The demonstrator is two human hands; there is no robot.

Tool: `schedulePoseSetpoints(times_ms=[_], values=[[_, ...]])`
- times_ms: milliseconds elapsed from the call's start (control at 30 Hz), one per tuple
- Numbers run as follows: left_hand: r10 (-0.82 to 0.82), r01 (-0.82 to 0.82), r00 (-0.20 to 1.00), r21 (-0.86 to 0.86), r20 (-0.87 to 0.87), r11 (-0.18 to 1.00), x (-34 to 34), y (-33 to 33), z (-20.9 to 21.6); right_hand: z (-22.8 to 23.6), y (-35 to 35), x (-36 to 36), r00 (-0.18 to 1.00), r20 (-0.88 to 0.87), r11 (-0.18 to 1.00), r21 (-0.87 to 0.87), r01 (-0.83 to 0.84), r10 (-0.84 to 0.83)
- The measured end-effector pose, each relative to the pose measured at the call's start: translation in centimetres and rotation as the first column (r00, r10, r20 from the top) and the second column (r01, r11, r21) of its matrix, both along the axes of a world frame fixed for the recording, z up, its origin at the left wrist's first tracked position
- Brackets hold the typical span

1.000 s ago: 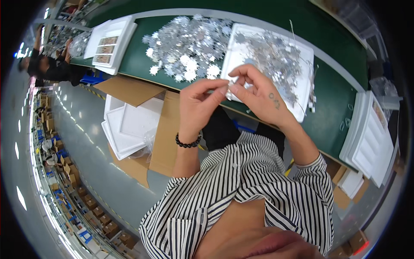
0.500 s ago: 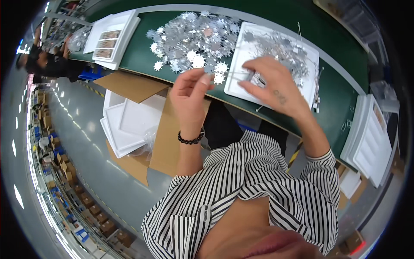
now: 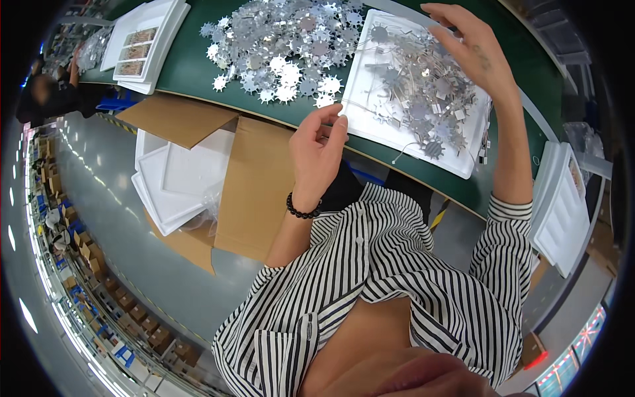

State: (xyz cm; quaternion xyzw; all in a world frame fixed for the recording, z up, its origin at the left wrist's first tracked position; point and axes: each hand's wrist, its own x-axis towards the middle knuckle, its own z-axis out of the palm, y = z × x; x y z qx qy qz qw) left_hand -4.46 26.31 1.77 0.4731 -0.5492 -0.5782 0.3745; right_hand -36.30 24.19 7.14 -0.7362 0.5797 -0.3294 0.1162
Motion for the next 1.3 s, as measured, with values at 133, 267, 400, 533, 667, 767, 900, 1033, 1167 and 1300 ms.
schedulePoseSetpoints(times_ms=[133,267,400,533,667,767,900,1033,1167,1300], values=[[-0.004,0.004,1.0,-0.015,0.025,1.0,0.2,0.1,-1.0,-2.4,-2.9,-1.9,0.988,-0.073,0.989,-0.035,-0.141,0.139],[-0.071,0.072,0.995,-0.008,0.065,0.997,0.1,1.2,-1.0,-1.3,0.5,-3.6,0.978,-0.186,0.917,0.366,0.158,-0.094],[-0.174,0.184,0.98,-0.101,0.097,0.978,-0.5,1.6,-0.2,-1.5,8.4,-2.2,0.935,-0.039,0.912,0.208,0.352,-0.352],[-0.376,0.419,0.901,-0.217,0.216,0.882,-1.8,1.6,-0.7,1.2,14.3,5.9,0.856,0.204,0.879,0.072,0.471,-0.476],[-0.451,0.519,0.852,-0.315,0.266,0.794,-3.5,2.8,-0.3,-1.7,18.1,7.1,0.882,0.192,0.902,0.042,0.431,-0.43],[-0.456,0.535,0.844,-0.383,0.284,0.753,-4.4,3.4,0.0,-3.5,20.2,5.8,0.669,0.195,0.681,-0.004,0.732,-0.718],[-0.263,0.268,0.951,-0.009,0.161,0.963,-4.4,4.5,0.4,-3.8,22.2,3.0,0.369,0.234,0.418,0.219,0.882,-0.899],[-0.2,0.201,0.974,0.001,0.108,0.98,-5.4,4.7,0.8,-6.3,23.3,2.8,0.519,0.305,0.589,0.219,0.778,-0.799],[-0.089,0.091,0.995,-0.055,0.036,0.994,-5.1,4.6,0.9,-7.6,23.0,3.2,0.695,0.294,0.745,0.11,0.658,-0.656],[-0.009,0.016,1.0,-0.238,0.029,0.971,-4.8,4.6,1.2,-8.1,22.2,3.6,0.818,0.242,0.839,-0.025,0.544,-0.523]])
